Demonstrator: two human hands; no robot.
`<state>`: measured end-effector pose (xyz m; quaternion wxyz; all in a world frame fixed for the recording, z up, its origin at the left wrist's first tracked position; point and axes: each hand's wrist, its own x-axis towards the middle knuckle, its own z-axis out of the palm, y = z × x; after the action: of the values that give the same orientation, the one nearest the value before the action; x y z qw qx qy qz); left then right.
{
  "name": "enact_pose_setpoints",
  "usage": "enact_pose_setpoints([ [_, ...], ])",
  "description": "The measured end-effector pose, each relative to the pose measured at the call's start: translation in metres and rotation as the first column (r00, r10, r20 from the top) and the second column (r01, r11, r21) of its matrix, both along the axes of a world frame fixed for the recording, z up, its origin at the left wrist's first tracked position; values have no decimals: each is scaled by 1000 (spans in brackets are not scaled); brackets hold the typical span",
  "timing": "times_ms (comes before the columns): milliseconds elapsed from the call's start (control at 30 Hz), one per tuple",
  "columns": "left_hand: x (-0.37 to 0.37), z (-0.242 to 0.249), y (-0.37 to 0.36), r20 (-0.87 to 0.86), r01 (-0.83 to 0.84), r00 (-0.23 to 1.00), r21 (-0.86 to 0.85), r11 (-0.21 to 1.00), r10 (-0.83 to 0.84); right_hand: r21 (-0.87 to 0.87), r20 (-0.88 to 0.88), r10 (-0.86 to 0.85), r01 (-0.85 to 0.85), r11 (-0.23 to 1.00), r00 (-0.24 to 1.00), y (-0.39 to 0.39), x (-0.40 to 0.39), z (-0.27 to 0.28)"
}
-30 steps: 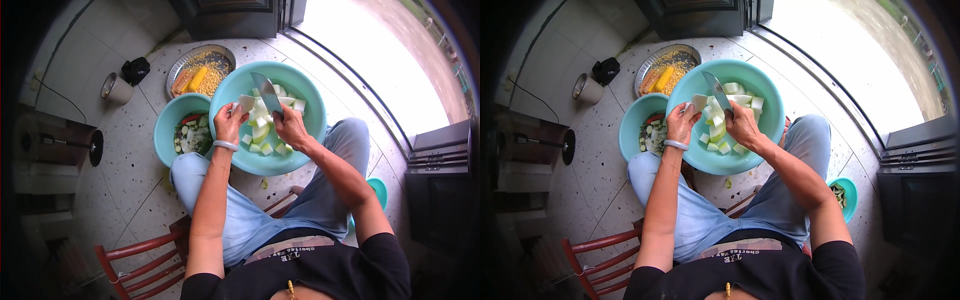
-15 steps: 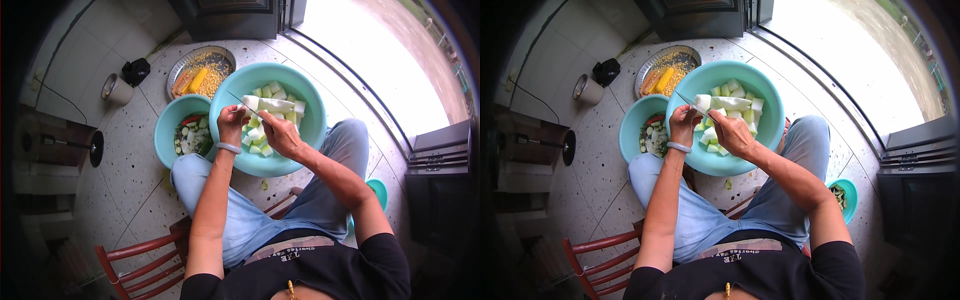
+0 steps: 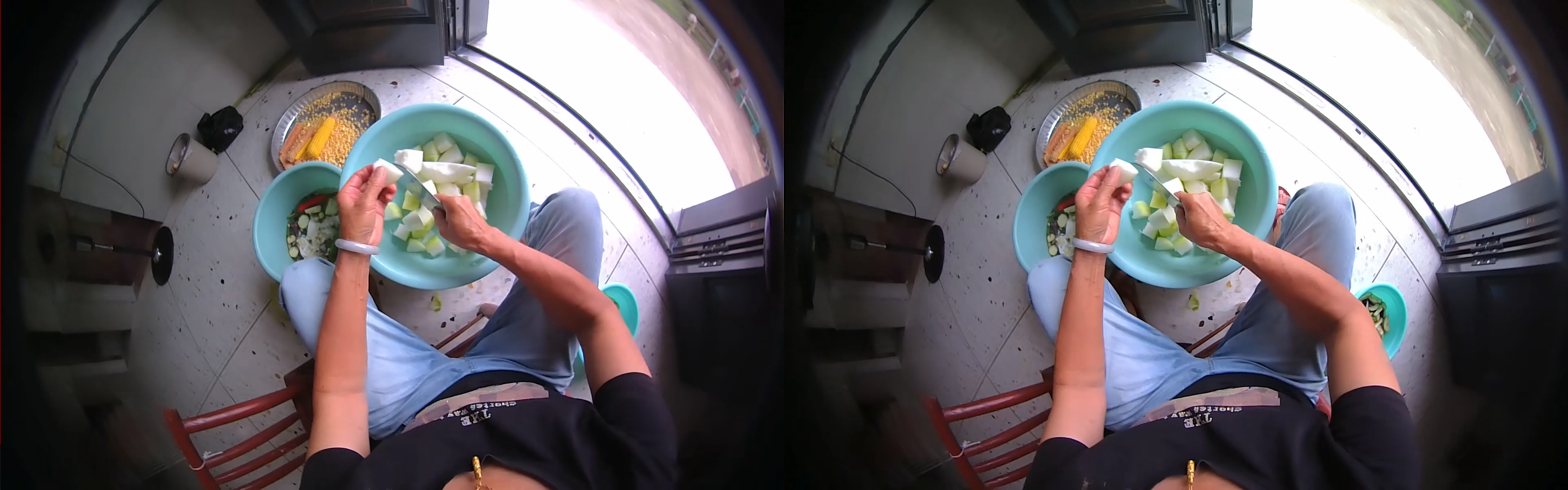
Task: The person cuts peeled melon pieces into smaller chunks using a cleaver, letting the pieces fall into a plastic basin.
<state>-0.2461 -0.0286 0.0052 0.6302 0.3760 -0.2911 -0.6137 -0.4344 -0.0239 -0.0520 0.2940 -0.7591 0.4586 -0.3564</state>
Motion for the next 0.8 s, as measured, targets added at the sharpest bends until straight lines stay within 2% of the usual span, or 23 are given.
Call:
enact_pose_setpoints([
  [33, 3, 4, -2, 17, -26, 1000, -16, 1000, 27, 21, -4, -15, 15, 1000, 1000, -1, 0, -3],
  [67, 8, 1, -4, 132, -9, 991, 15, 1000, 7, 43, -16, -23, 23, 999, 1000, -2, -2, -6],
  [133, 17, -17, -7, 344, -3, 939, 82, 997, -25, 57, 94, -119, 114, 992, 988, -3, -5, 19],
  [167, 15, -31, -12, 598, -76, 798, -29, 997, 78, 72, 152, -165, 156, 985, 974, -3, -6, 31],
  [200, 12, -48, -20, 792, -111, 580, -156, 981, 191, 110, 191, -206, 187, 976, 960, -8, -11, 34],
  [233, 4, -44, -22, 901, -103, 309, -287, 952, 305, 177, 151, -239, 211, 961, 959, -11, -17, 42],
  [267, -1, -38, -21, 921, -82, 312, -220, 972, 235, 130, 184, -266, 244, 961, 946, -12, -21, 50],
  [333, -10, -42, -31, 948, 83, 168, -288, 954, 272, 28, 187, -302, 302, 953, 935, -19, -32, 52],
  [367, -15, -44, -37, 950, 169, 98, -308, 936, 295, 55, 184, -313, 309, 950, 932, -23, -38, 49],
  [400, -21, -46, -43, 955, 258, 124, -293, 921, 269, 80, 181, -325, 316, 945, 928, -26, -42, 50],
  [467, -40, -54, -43, 969, 317, -32, -221, 922, 243, 74, 159, -337, 329, 941, 928, -28, -49, 53],
  [500, -48, -59, -43, 966, 343, -110, -182, 922, 232, 78, 204, -332, 323, 943, 921, -29, -49, 54],
  [533, -52, -63, -45, 958, 388, -108, -205, 899, 265, 81, 247, -327, 317, 945, 912, -29, -49, 55],
  [567, -55, -67, -47, 958, 409, -171, -142, 901, 229, 85, 290, -324, 313, 946, 901, -28, -50, 55],
  [633, -62, -65, -50, 941, 439, -296, -17, 898, 162, 84, 258, -314, 303, 949, 914, -28, -53, 52],
  [667, -62, -68, -53, 944, 449, -276, -41, 893, 182, 84, 242, -309, 297, 951, 920, -27, -54, 51],
  [767, -64, -69, -54, 926, 395, -369, 82, 915, 77, 75, 260, -285, 275, 959, 923, -25, -54, 55],
  [800, -63, -73, -53, 936, 396, -336, 36, 918, 109, 85, 254, -289, 276, 957, 923, -24, -53, 55],
])
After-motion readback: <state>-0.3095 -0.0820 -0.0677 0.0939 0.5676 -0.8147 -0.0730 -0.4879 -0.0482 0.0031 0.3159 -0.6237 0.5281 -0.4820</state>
